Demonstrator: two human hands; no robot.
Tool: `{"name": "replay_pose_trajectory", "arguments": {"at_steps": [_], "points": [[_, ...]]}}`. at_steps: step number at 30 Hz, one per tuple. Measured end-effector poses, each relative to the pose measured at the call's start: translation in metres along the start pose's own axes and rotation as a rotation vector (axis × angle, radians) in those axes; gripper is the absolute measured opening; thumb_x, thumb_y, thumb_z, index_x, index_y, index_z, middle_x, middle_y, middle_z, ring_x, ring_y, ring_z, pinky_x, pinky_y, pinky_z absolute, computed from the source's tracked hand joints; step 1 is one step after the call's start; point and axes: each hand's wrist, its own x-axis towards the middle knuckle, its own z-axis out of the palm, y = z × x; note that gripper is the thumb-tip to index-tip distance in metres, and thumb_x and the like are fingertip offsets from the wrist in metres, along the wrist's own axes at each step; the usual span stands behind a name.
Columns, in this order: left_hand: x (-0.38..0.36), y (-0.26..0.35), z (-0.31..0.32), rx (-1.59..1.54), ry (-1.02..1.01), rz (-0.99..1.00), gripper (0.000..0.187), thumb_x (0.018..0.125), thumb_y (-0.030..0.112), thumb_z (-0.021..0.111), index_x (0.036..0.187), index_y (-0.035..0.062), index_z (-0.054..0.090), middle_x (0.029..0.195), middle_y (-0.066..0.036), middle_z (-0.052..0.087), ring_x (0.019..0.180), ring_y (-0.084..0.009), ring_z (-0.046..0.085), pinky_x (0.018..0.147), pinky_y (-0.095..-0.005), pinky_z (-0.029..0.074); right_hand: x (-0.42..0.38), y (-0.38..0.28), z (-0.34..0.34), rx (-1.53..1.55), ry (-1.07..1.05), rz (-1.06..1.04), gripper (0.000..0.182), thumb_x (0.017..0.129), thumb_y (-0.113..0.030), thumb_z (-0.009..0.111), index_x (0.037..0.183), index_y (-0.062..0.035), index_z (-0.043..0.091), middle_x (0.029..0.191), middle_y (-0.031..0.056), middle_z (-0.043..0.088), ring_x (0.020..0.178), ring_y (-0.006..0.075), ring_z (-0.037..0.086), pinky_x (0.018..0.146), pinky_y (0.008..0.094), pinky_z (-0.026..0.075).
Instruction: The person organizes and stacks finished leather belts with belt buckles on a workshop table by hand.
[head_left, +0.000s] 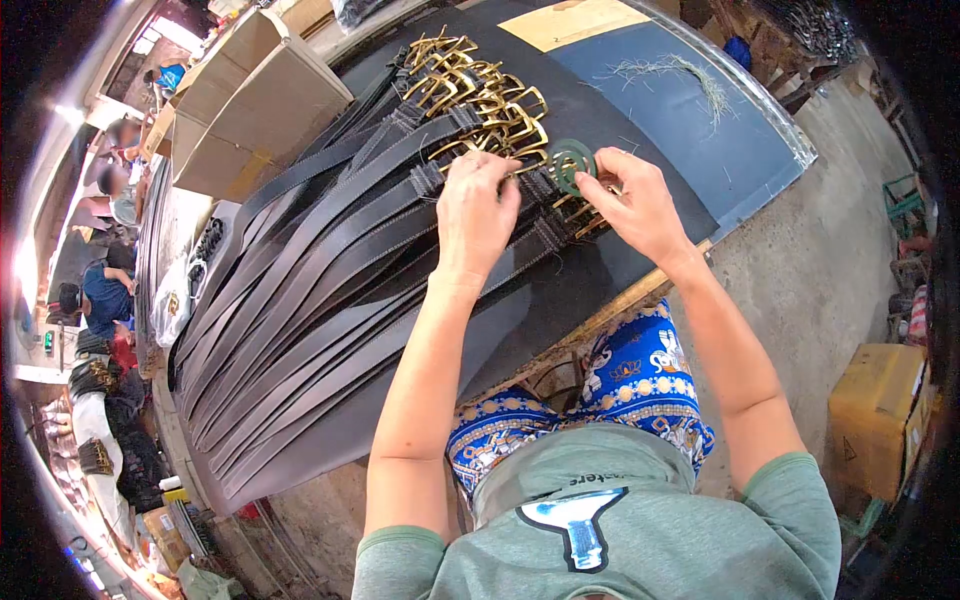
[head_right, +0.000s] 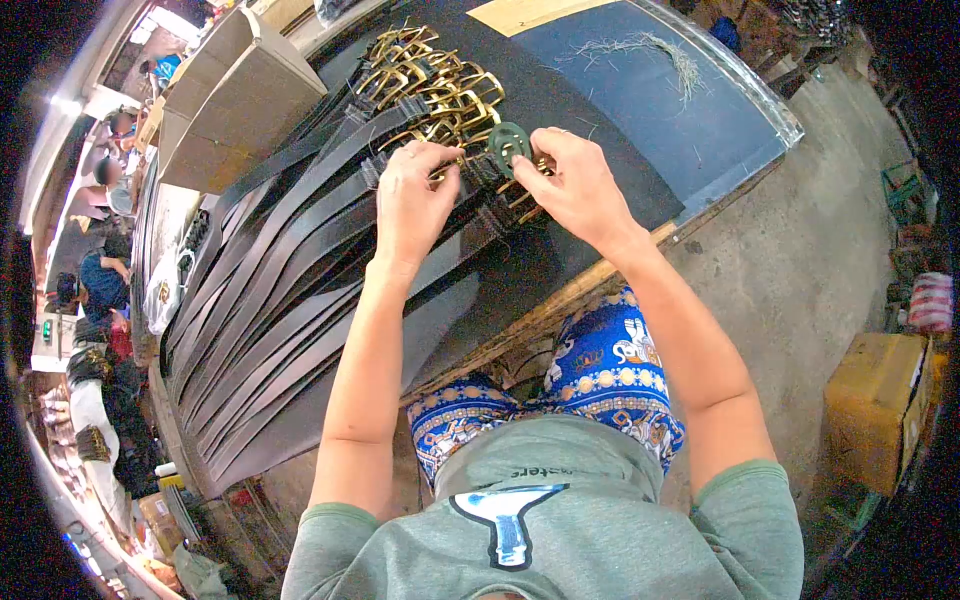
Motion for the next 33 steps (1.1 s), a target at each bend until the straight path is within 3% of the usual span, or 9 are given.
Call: {"name": "replay_pose_trajectory", "arguments": {"at_steps": [1,4,11,17,24,33], "points": [[0.001,-0.002,0.0,-0.008,-0.065,0.095,0.015,0.08,0.005,0.066,0.094,0.0011,0.07,0.094,-0.012,0.065,0.093,-0.0279,0.061,0.077,-0.0369,0.051,-0.002,-0.001,0.0,0.011,-0.001,0.006,0.025,0.084,-0.014,0.064,0.075,0.0049,0.05,0.067,0.0143,0.05,0.056,0.0205,0.048,0.053,0.0341,0.038],[0.001,0.001,0.001,-0.042,-0.18,0.123,0.015,0.082,0.006,0.066,0.095,0.0012,0.07,0.094,-0.012,0.064,0.091,-0.0299,0.062,0.079,-0.0368,0.05,-0.009,-0.003,-0.003,0.025,0.0,0.03,0.023,0.083,-0.013,0.064,0.075,0.0045,0.051,0.067,0.0135,0.049,0.056,0.0193,0.046,0.052,0.0337,0.037],[0.014,-0.008,0.0,0.039,-0.308,0.344,0.009,0.082,0.006,0.065,0.089,0.0014,0.067,0.093,-0.011,0.061,0.085,-0.0304,0.062,0.073,-0.038,0.052,-0.014,-0.004,-0.001,0.049,0.017,0.065,0.021,0.083,-0.012,0.064,0.075,0.0041,0.052,0.068,0.0126,0.051,0.057,0.0197,0.047,0.053,0.0338,0.038],[0.019,-0.012,0.007,0.086,-0.274,0.476,0.008,0.08,0.006,0.065,0.086,0.0024,0.06,0.091,-0.011,0.059,0.082,-0.0305,0.062,0.07,-0.038,0.052,-0.014,-0.001,0.004,0.035,0.025,0.025,0.022,0.082,-0.012,0.064,0.074,0.004,0.052,0.069,0.0134,0.052,0.06,0.0239,0.051,0.055,0.0358,0.04],[0.007,-0.014,0.008,0.011,-0.204,0.411,0.011,0.078,0.005,0.068,0.086,0.0035,0.06,0.09,-0.009,0.06,0.082,-0.0283,0.063,0.071,-0.0372,0.053,-0.013,0.001,0.009,-0.026,0.027,0.003,0.022,0.078,-0.012,0.065,0.072,0.0037,0.052,0.072,0.0164,0.052,0.068,0.0319,0.053,0.061,0.0404,0.042],[0.003,-0.016,0.009,-0.012,-0.177,0.387,0.012,0.078,0.004,0.068,0.087,0.0041,0.061,0.09,-0.009,0.061,0.083,-0.028,0.064,0.071,-0.0364,0.053,-0.009,-0.009,0.006,-0.089,-0.026,0.022,0.022,0.079,-0.013,0.064,0.071,0.0039,0.053,0.073,0.0169,0.053,0.068,0.0318,0.054,0.061,0.0405,0.042]]}}
